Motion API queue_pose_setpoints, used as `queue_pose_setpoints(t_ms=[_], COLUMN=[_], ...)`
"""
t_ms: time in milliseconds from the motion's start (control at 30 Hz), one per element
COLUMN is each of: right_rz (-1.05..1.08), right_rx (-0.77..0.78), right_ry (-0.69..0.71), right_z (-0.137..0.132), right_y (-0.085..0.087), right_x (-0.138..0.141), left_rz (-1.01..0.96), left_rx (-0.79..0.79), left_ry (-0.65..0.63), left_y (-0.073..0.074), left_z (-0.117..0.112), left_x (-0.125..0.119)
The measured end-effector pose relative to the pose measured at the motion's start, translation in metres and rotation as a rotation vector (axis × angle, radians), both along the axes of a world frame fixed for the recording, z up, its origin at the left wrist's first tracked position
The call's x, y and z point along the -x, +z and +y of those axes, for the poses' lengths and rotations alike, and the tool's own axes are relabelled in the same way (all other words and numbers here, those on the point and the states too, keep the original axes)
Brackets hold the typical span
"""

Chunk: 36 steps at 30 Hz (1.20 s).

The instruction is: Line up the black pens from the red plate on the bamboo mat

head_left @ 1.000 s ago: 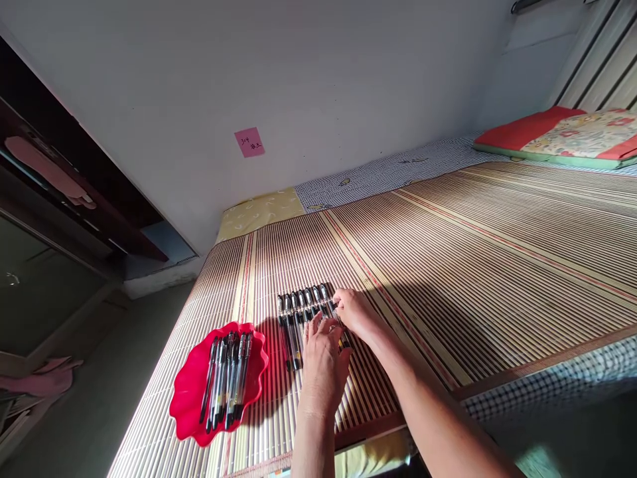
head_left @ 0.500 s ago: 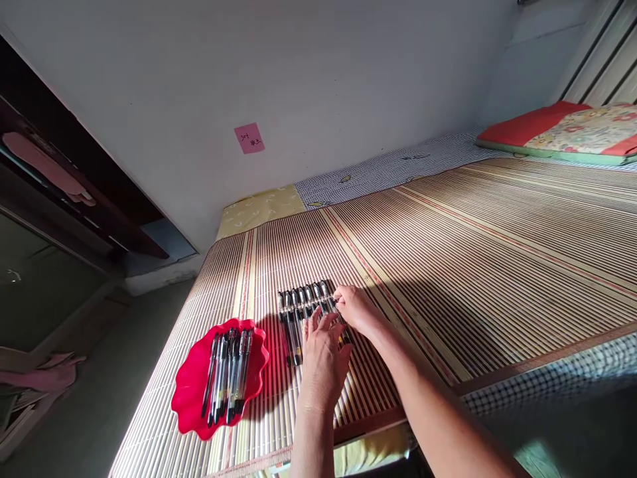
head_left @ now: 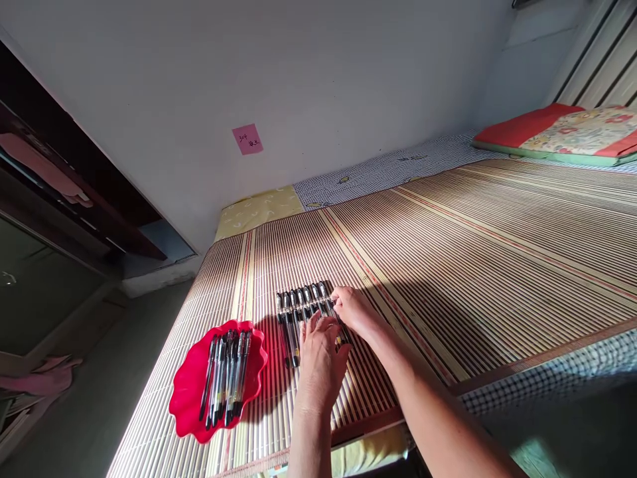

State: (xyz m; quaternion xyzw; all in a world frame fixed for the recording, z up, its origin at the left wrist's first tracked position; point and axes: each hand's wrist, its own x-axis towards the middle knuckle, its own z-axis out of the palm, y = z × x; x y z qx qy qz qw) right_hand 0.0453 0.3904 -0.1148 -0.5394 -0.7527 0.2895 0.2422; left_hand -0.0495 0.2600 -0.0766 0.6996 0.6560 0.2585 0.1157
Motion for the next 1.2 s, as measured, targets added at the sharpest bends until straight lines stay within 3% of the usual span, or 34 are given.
queue_pose_setpoints(t_ms=[433, 700, 1000, 1200], right_rz=[0.023, 0.02, 0.018, 0.018], right_rx=[0.015, -0.005, 0.003, 0.022], right_ry=[-0.013, -0.014, -0.013, -0.007], right_z=[0.0, -0.004, -0.003, -0.005], right_y=[-0.003, 0.007, -0.002, 0.006], right_x=[0.001, -0.008, -0.004, -0.004], left_rz=[0.037, 0.02, 0.021, 0.04], left_rx=[-0.045, 0.001, -0.009, -0.037], left_ry=[-0.021, -0.018, 0.004, 0.011], left_y=[-0.003, -0.003, 0.0, -0.004], left_z=[0.001, 0.001, 0.0, 0.0], left_x=[0.001, 0.001, 0.001, 0.002])
